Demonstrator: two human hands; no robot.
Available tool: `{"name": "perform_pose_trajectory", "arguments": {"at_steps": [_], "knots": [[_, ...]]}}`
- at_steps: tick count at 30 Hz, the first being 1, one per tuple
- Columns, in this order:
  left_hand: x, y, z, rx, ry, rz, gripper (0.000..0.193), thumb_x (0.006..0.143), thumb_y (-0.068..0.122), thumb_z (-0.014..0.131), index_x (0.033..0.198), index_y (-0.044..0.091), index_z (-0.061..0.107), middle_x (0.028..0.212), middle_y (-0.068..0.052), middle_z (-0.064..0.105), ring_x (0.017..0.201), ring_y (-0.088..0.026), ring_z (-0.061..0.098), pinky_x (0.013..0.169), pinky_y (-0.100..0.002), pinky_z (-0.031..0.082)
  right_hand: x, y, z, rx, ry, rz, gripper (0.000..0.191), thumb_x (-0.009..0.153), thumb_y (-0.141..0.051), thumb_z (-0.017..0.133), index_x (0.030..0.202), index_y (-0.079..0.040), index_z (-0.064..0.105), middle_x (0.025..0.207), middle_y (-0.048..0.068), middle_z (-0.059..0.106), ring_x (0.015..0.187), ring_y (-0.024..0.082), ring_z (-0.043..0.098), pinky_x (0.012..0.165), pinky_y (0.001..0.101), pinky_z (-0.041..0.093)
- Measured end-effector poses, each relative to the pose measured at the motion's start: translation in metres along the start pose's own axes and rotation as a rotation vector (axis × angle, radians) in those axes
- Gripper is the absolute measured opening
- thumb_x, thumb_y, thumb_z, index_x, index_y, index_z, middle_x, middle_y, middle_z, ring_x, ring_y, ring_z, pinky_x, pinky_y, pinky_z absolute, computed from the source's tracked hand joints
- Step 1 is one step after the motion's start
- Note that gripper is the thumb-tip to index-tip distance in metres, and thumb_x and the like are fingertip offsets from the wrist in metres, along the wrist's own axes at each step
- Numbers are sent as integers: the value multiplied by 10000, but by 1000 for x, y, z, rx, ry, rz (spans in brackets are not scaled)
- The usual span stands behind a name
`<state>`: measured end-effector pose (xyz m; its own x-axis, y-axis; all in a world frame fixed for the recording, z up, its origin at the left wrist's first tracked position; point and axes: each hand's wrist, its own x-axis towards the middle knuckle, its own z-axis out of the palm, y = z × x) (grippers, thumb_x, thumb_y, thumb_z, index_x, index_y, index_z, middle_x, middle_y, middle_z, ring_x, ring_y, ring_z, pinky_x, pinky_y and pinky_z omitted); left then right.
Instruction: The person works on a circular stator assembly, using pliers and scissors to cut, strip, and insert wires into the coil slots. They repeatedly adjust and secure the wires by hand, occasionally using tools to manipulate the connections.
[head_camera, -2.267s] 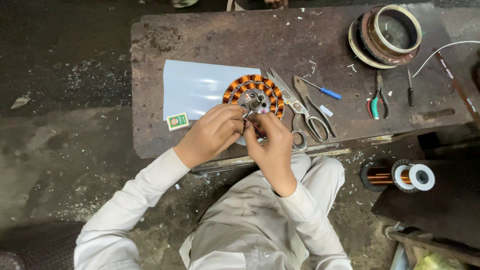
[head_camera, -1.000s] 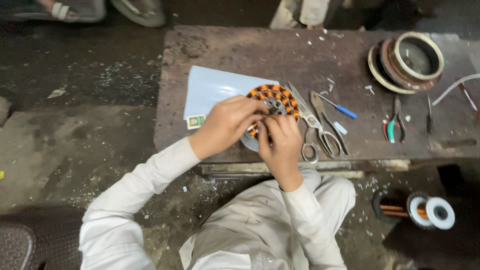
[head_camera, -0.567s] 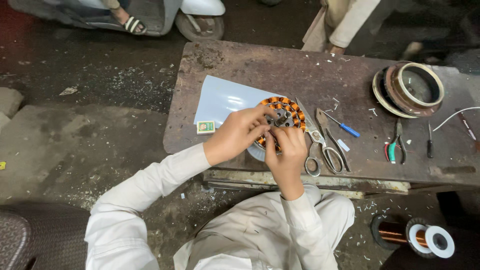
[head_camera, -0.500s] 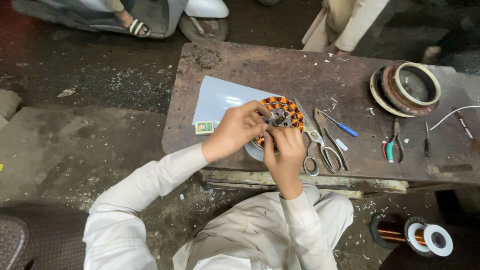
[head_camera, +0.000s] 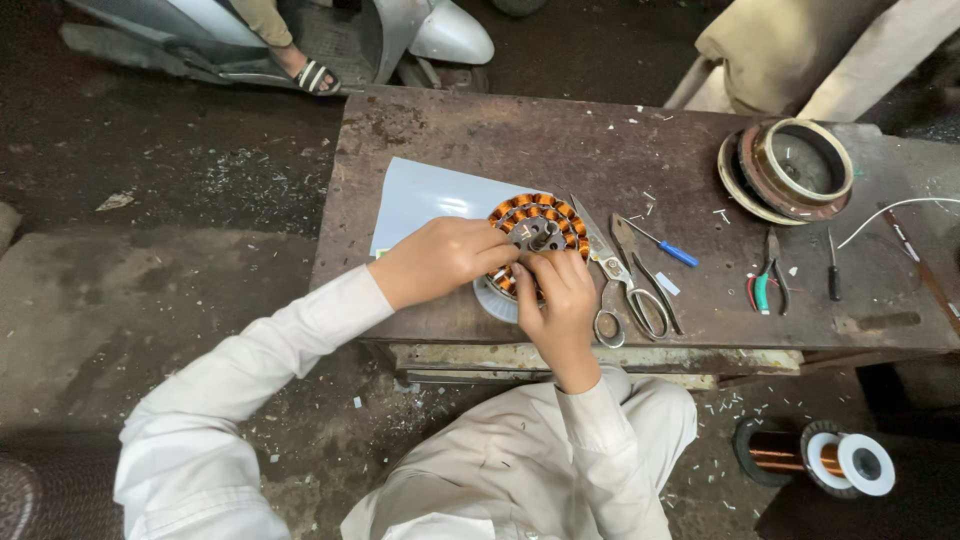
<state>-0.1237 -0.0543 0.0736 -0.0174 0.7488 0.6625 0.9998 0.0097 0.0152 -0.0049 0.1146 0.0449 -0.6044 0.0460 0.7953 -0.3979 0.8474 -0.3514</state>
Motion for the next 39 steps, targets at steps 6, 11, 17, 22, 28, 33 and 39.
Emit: {"name": "perform_pose_trajectory", "arguments": {"at_steps": [6, 11, 17, 22, 28, 33, 39], "knots": [[-10, 2, 16, -104, 25, -124, 147, 904, 114, 693, 1022, 25, 692, 884, -91, 688, 805, -262, 684, 695, -377, 540, 0, 0, 0, -9, -6, -3, 124, 865, 3, 738, 983, -6, 702, 937, 109, 656, 846, 298, 601, 740, 400, 482], [-7, 4, 40, -768, -38, -971, 196, 937, 160, 711, 929, -35, 734, 685, -93, 661, 588, -156, 614, 553, -318, 460, -1, 0, 2, -57, -11, -78, 145, 847, 19, 720, 989, 7, 696, 970, 124, 662, 866, 325, 602, 757, 419, 480], [-11, 15, 19, -619, -30, -769, 211, 949, 179, 668, 1027, -17, 690, 828, -133, 685, 736, -232, 660, 638, -340, 524, -4, 7, 1, 50, -26, -11, 120, 874, 5, 729, 990, 8, 698, 952, 131, 660, 880, 328, 613, 763, 412, 486], [-2, 11, -2, -4, 27, -60, 247, 873, 107, 670, 1105, 25, 668, 1003, -92, 652, 936, -266, 670, 774, -376, 556, 4, 6, -3, 71, -16, 6, 124, 852, -30, 746, 959, 9, 697, 923, 142, 661, 844, 326, 618, 735, 401, 488], [-4, 0, 10, 25, -52, 63, 259, 851, 85, 649, 1085, -17, 690, 891, -104, 651, 830, -267, 680, 701, -382, 554, 7, 5, -10, 114, -19, 42, 118, 854, -43, 740, 959, -3, 706, 919, 129, 672, 840, 308, 633, 731, 380, 495], [-5, 2, 47, -630, -9, -806, 244, 971, 216, 701, 889, -12, 729, 672, -60, 633, 593, -177, 581, 547, -338, 467, 6, 3, -10, 115, -39, 58, 100, 871, -44, 732, 964, -8, 721, 902, 117, 669, 831, 299, 624, 729, 376, 484], [-3, -1, 37, -1076, -139, -1132, 277, 970, 253, 691, 929, -17, 736, 686, -21, 658, 554, -122, 579, 488, -297, 422, 7, 5, -13, 159, -61, 68, 92, 884, -59, 730, 965, -16, 722, 911, 111, 672, 841, 292, 628, 738, 372, 487]]}}
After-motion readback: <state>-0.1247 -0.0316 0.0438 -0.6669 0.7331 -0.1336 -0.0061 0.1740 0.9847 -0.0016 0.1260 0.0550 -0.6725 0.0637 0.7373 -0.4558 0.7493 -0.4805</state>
